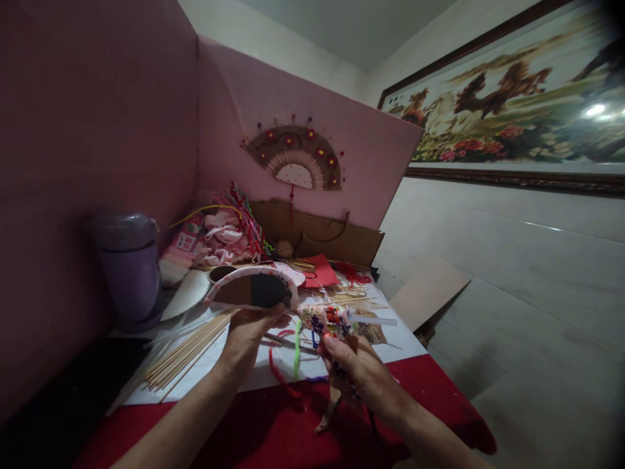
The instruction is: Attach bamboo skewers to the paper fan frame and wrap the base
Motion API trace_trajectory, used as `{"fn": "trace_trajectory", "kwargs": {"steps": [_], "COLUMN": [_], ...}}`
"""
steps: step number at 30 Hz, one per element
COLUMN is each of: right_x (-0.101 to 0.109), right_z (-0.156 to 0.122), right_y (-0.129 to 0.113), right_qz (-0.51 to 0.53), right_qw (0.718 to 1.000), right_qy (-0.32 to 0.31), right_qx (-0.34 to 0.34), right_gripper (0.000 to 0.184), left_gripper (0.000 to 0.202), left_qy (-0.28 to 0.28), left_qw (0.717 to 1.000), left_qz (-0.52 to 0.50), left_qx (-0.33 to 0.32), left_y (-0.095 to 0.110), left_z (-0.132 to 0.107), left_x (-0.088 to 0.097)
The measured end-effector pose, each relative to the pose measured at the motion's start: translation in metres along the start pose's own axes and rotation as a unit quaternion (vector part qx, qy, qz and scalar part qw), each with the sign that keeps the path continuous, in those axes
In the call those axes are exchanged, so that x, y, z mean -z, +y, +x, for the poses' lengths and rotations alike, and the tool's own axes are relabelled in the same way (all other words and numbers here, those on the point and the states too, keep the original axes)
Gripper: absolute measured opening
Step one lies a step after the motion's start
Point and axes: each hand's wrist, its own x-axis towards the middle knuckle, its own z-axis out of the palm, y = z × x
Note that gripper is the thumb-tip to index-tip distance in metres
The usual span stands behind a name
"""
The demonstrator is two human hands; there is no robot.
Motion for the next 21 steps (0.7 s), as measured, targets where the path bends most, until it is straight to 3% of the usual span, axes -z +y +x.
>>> {"fn": "trace_trajectory", "kwargs": {"steps": [16,21], "right_x": [-0.0003,-0.0004], "right_z": [-0.0007,-0.0023], "right_y": [-0.0022,0.0025], "right_qz": [-0.017,0.022], "right_qw": [1.000,0.999], "right_qy": [0.020,0.035], "right_qx": [0.006,0.003], "right_gripper": [0.045,0.043], "left_gripper": [0.020,0.022], "left_qy": [0.000,0.003], "left_qw": [1.000,0.998], "left_qz": [0.003,-0.051], "left_qx": [0.005,0.021], "left_y": [-0.0031,0.0010], "left_z": [0.0024,0.0032], "left_x": [0.0018,0.0002]}}
